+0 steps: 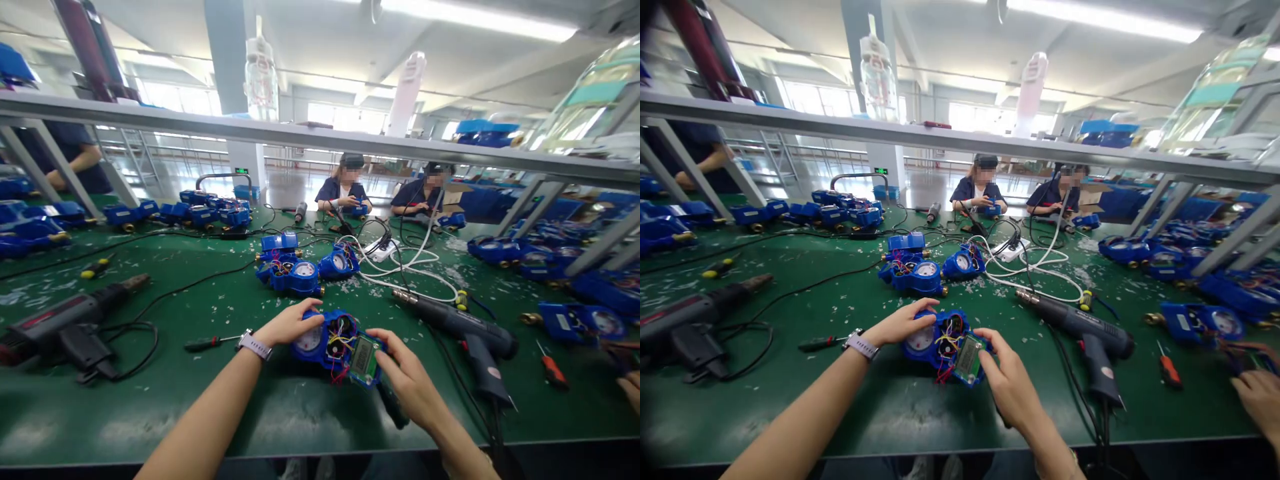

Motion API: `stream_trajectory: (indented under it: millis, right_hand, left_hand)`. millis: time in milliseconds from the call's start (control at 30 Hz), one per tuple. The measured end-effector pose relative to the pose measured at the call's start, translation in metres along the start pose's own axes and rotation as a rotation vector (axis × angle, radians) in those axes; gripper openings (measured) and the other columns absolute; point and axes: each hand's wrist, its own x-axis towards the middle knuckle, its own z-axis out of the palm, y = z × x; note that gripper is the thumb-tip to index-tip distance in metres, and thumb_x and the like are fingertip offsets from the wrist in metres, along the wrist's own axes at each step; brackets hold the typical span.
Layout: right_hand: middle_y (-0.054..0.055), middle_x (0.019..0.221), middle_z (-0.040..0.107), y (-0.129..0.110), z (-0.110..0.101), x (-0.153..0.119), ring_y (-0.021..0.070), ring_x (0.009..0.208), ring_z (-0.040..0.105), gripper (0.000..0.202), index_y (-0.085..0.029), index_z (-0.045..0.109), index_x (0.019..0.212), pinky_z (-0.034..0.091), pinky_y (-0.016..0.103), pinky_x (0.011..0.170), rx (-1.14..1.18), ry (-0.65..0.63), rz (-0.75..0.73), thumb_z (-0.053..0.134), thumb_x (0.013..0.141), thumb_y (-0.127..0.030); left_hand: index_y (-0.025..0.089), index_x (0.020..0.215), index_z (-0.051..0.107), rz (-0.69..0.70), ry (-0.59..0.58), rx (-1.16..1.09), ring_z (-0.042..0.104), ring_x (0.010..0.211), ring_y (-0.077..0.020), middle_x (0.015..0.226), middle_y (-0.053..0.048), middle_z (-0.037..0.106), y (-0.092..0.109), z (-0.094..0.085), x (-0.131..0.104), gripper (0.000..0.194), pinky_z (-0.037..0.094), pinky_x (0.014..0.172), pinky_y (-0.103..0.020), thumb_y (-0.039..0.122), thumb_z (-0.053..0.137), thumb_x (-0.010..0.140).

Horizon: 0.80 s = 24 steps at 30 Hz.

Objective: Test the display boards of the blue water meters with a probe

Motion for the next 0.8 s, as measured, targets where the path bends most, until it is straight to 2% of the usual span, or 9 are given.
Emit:
stream_trajectory:
  millis: [133,333,433,567,667,733,800]
  right_hand:
    - [0.006,0.105,0.063,-0.01,0.011,0.033,0.0232,0.1,0.057,0.031,-0.019,0.056,0.112,0.042,0.036,0.089,0.086,0.014,-0.061,0.043,0.09,-0.037]
    - [0.006,0.097,0.065,-0.011,0.03,0.058,0.0231,0.091,0.06,0.031,-0.017,0.06,0.106,0.046,0.035,0.082,0.172,-0.021,-0.083,0.043,0.087,-0.035]
    - [0.006,0.096,0.066,-0.009,0.029,0.062,0.025,0.093,0.059,0.028,-0.018,0.066,0.101,0.044,0.039,0.087,0.15,-0.053,-0.092,0.048,0.086,-0.035]
    - [0.007,0.1,0.063,-0.007,0.024,0.075,0.0268,0.102,0.055,0.028,-0.02,0.072,0.097,0.038,0.042,0.096,0.149,-0.045,-0.119,0.055,0.082,-0.037]
    - [0.006,0.097,0.06,-0.001,0.023,0.092,0.0257,0.1,0.056,0.027,-0.022,0.075,0.094,0.038,0.041,0.097,0.194,-0.027,-0.105,0.061,0.077,-0.038]
    - [0.005,0.098,0.06,0.006,0.025,0.101,0.0258,0.101,0.056,0.029,-0.022,0.075,0.093,0.038,0.041,0.098,0.251,0.009,-0.069,0.069,0.07,-0.039]
    - [0.007,0.107,0.061,0.014,0.03,0.105,0.0275,0.109,0.054,0.043,-0.021,0.072,0.103,0.036,0.041,0.102,0.336,0.094,-0.017,0.074,0.066,-0.044]
  left_hand:
    - [0.016,0.119,0.06,-0.042,-0.051,-0.074,0.062,0.095,-0.0252,0.107,-0.008,0.068,0.001,-0.002,0.011,0.051,0.048,0.081,-0.031,0.052,0.056,0.084]
    - [0.015,0.109,0.063,-0.09,-0.081,-0.195,0.062,0.093,-0.0256,0.101,-0.007,0.068,-0.001,-0.003,0.014,0.044,0.049,0.078,-0.032,0.05,0.05,0.086]
    - [0.017,0.107,0.064,-0.103,-0.094,-0.267,0.061,0.096,-0.0256,0.102,-0.006,0.069,-0.002,-0.006,0.011,0.041,0.048,0.083,-0.033,0.049,0.052,0.085]
    - [0.017,0.11,0.064,-0.089,-0.123,-0.395,0.059,0.109,-0.0263,0.116,-0.008,0.066,-0.004,-0.006,0.003,0.041,0.044,0.095,-0.035,0.049,0.053,0.086]
    - [0.015,0.121,0.058,-0.098,-0.136,-0.504,0.059,0.115,-0.0269,0.123,-0.011,0.064,-0.011,0.003,-0.003,0.046,0.043,0.1,-0.037,0.048,0.049,0.089]
    - [0.015,0.128,0.052,-0.147,-0.117,-0.667,0.058,0.118,-0.0276,0.125,-0.012,0.063,-0.018,0.012,-0.005,0.051,0.042,0.102,-0.039,0.047,0.05,0.089]
    - [0.014,0.131,0.048,-0.207,-0.078,-0.88,0.058,0.119,-0.0281,0.124,-0.013,0.064,-0.024,0.02,-0.005,0.054,0.041,0.104,-0.039,0.045,0.055,0.087]
